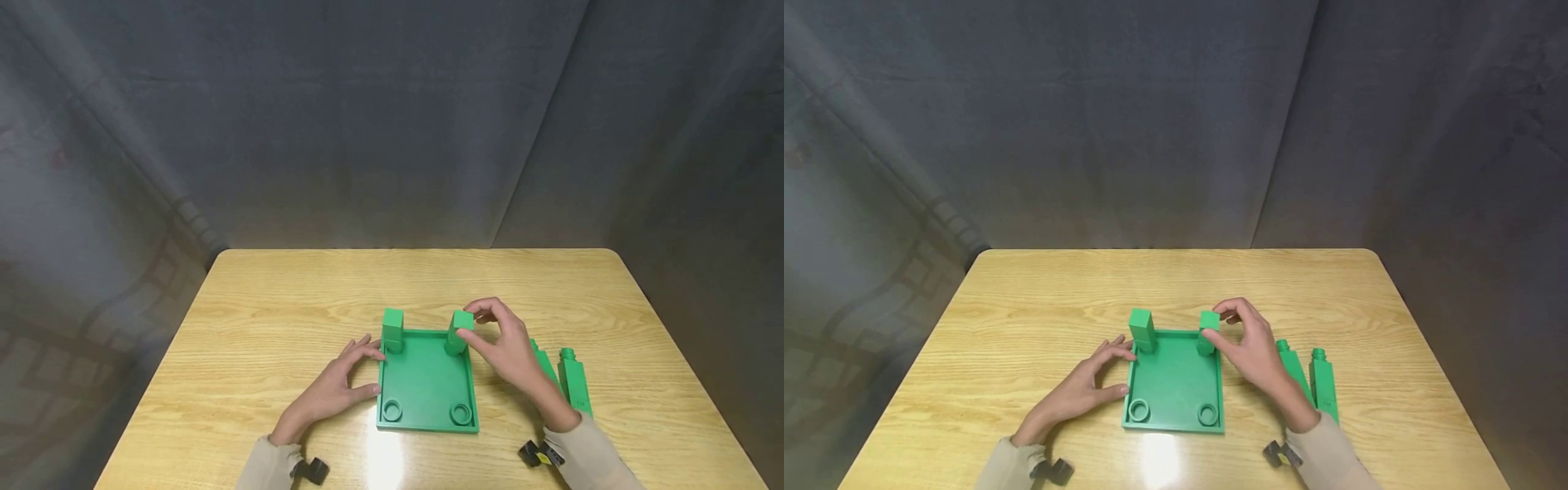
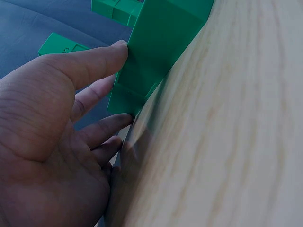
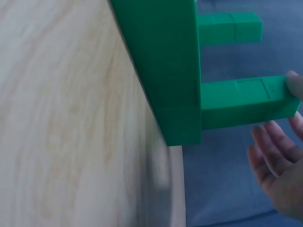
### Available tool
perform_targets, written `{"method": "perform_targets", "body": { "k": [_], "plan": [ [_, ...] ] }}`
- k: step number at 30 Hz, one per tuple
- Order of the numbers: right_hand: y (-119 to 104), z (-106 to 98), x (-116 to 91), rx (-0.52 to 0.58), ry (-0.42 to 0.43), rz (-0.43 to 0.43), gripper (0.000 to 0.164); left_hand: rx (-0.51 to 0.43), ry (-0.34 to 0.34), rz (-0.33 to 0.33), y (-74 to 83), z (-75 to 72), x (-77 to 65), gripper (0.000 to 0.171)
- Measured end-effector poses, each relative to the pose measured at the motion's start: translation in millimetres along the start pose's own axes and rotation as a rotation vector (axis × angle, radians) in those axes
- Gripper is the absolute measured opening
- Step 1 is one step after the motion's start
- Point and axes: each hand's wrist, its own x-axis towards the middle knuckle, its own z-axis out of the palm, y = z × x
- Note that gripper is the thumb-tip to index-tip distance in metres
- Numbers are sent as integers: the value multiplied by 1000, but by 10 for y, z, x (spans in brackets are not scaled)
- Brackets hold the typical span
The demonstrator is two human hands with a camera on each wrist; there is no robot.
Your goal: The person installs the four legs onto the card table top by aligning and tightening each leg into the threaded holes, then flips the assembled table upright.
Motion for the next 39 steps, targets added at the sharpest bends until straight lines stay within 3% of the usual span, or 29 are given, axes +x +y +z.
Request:
{"method": "perform_targets", "body": {
  "k": [14, 22, 30, 39],
  "plan": [
    [-2, 43, 11, 2, 35, -26, 39, 10, 6, -5, 4, -11, -4, 49],
    [-102, -129, -35, 23, 50, -35, 57, 4, -1, -11, 5, 6, 4, 49],
    [-83, -412, -275, -52, 150, -18, 61, 20, -3, -18, -5, 1, 20, 48],
    [-4, -636, -617, -178, 183, 15, 64, 7, 0, -33, -8, -1, 9, 49]
  ]
}}
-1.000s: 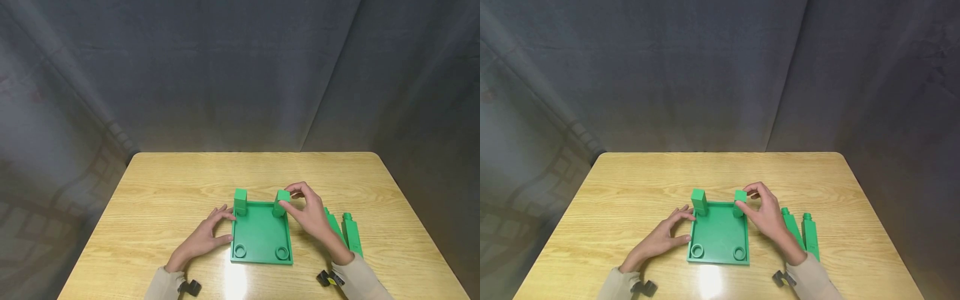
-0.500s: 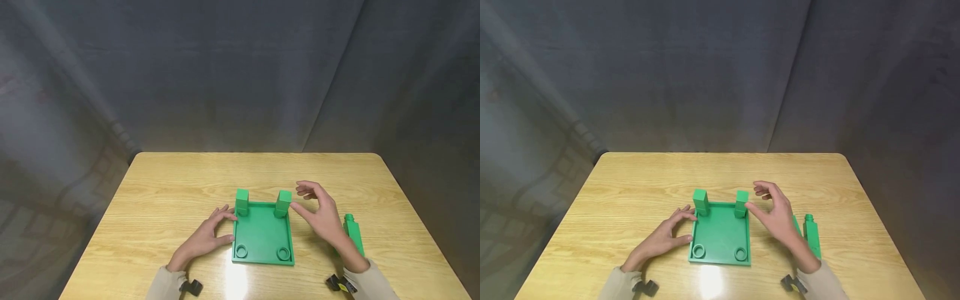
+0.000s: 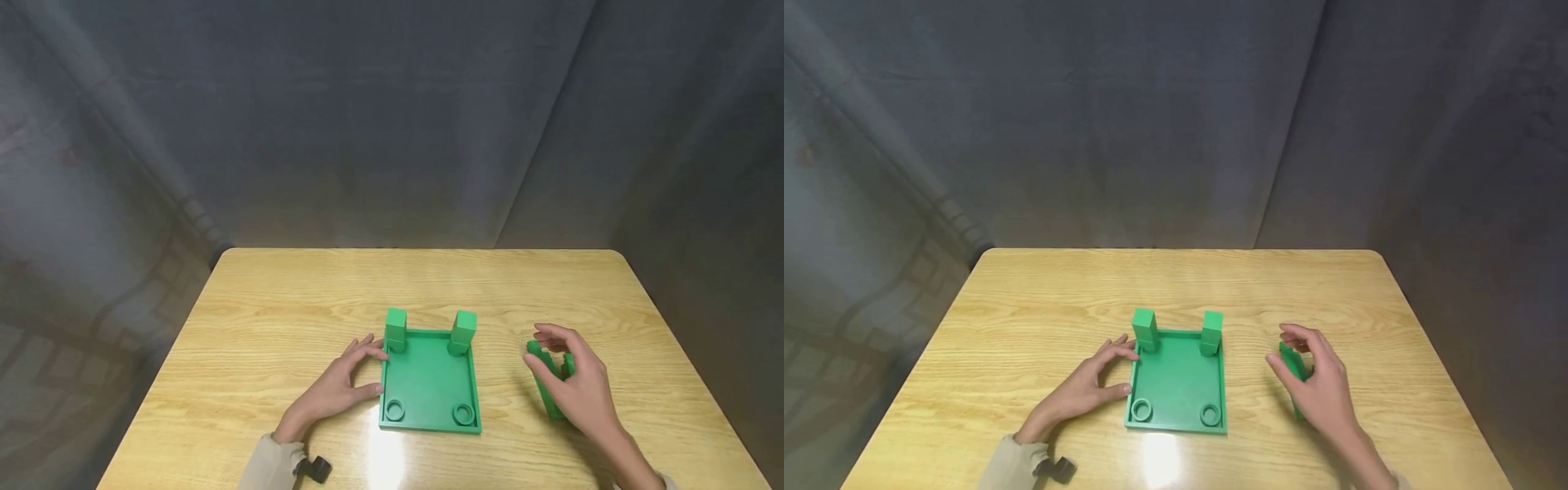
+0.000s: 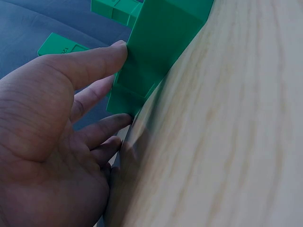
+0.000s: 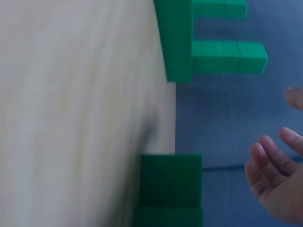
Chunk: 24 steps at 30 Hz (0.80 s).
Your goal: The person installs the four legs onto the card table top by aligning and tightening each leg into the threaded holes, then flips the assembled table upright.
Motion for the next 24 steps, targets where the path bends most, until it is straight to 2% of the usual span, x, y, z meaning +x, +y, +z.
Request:
{"method": "perform_targets", "body": {
  "k": [7, 13, 24],
  "plan": [
    [72, -175, -201, -49, 10, 81, 68, 3, -2, 7, 11, -4, 0, 48],
    [172, -296, -328, -148, -23, 124, 75, -5, -1, 16, 14, -2, 1, 48],
    [304, -321, -584, -257, -91, 216, 90, -12, 0, 24, -4, 5, 0, 48]
  ]
}}
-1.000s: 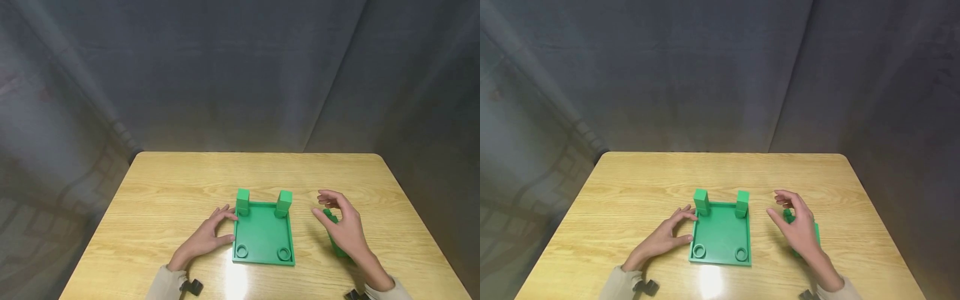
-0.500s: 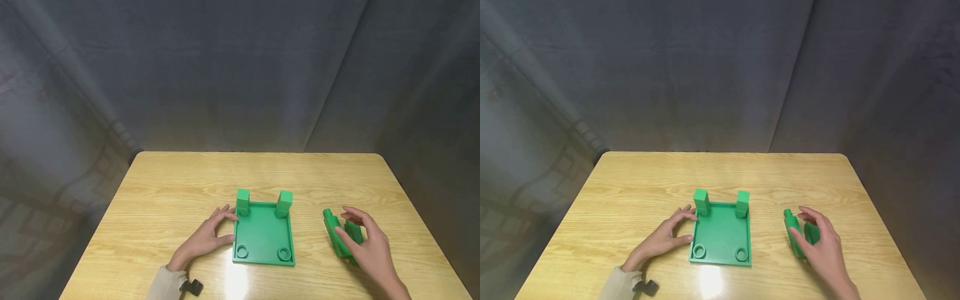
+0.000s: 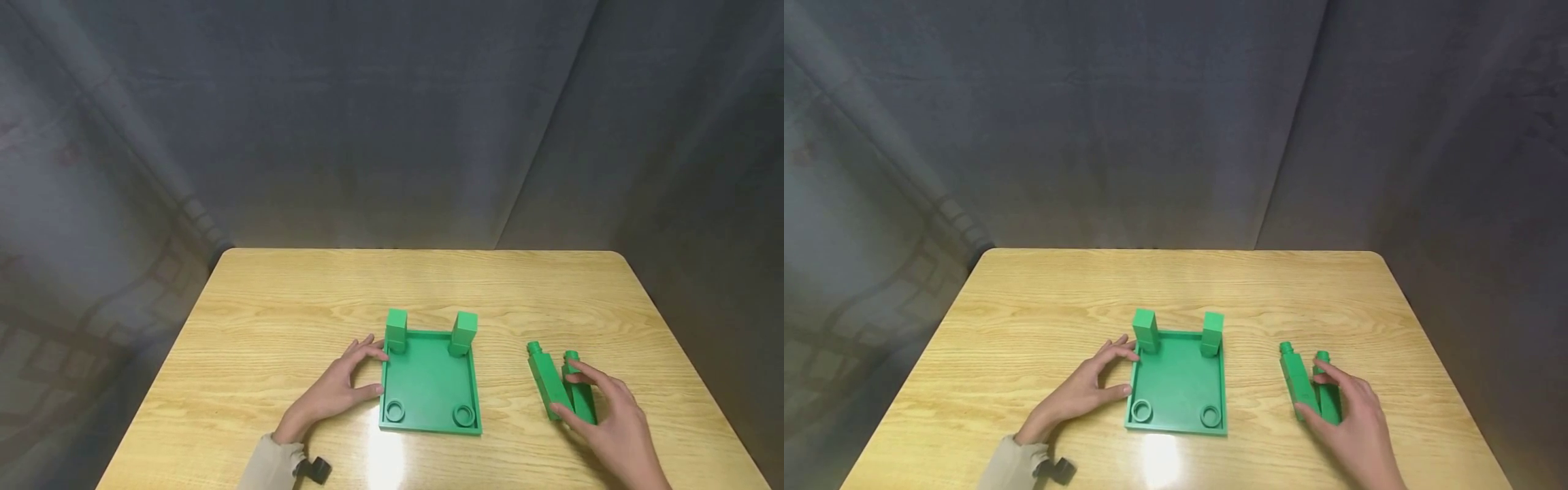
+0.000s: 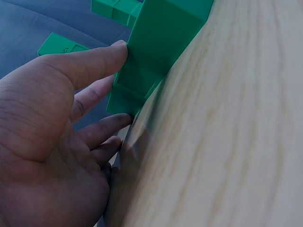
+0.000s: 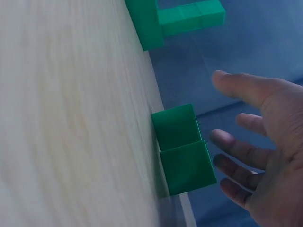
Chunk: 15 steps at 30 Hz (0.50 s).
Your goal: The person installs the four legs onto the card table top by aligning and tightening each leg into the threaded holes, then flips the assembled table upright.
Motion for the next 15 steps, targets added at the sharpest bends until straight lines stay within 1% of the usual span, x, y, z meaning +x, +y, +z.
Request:
{"method": "perform_targets", "body": {
  "k": [8, 11, 15],
  "plan": [
    [-3, 34, -64, -3, -38, -22, 92, 1, 5, 10, 1, -4, -4, 47],
    [-11, 30, -72, -6, -54, -18, 89, 2, 5, 13, 1, -3, -2, 48],
    [-9, 36, -77, -14, -52, -12, 83, 2, 5, 15, -2, -2, -3, 48]
  ]
}}
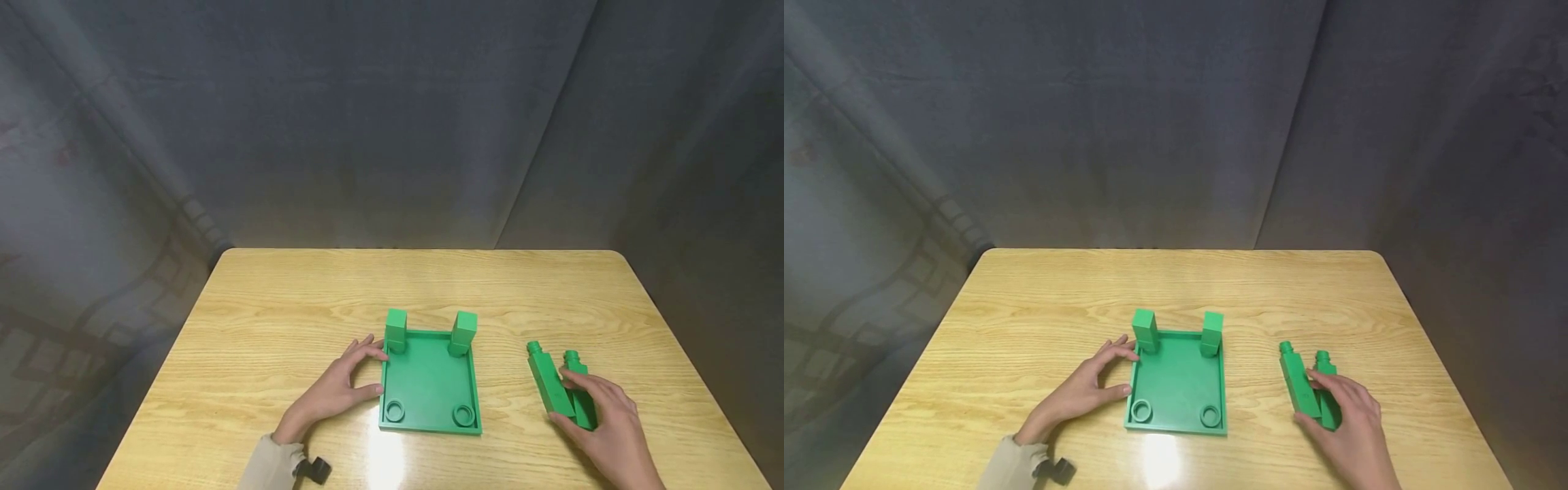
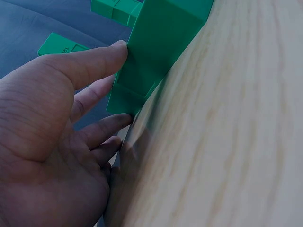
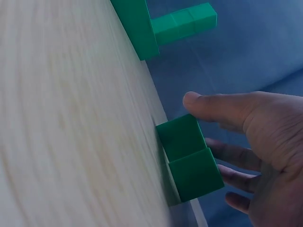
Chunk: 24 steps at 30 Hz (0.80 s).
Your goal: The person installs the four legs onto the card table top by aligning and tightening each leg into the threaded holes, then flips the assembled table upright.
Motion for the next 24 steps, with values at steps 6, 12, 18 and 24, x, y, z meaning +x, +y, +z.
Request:
{"method": "perform_targets", "body": {
  "k": [6, 12, 18, 24],
  "plan": [
    [0, 55, 11, 3, 26, -41, 74, 1, 2, 9, -4, 0, 2, 48],
    [-16, 118, 9, 13, 44, -68, 74, -5, -1, 5, -4, -3, 6, 47],
    [-13, 133, -13, -6, 114, -87, 77, -4, -3, 4, -4, -2, 5, 48],
    [4, 130, -43, -81, 163, -30, 71, -3, -4, 5, -5, -1, -3, 48]
  ]
}}
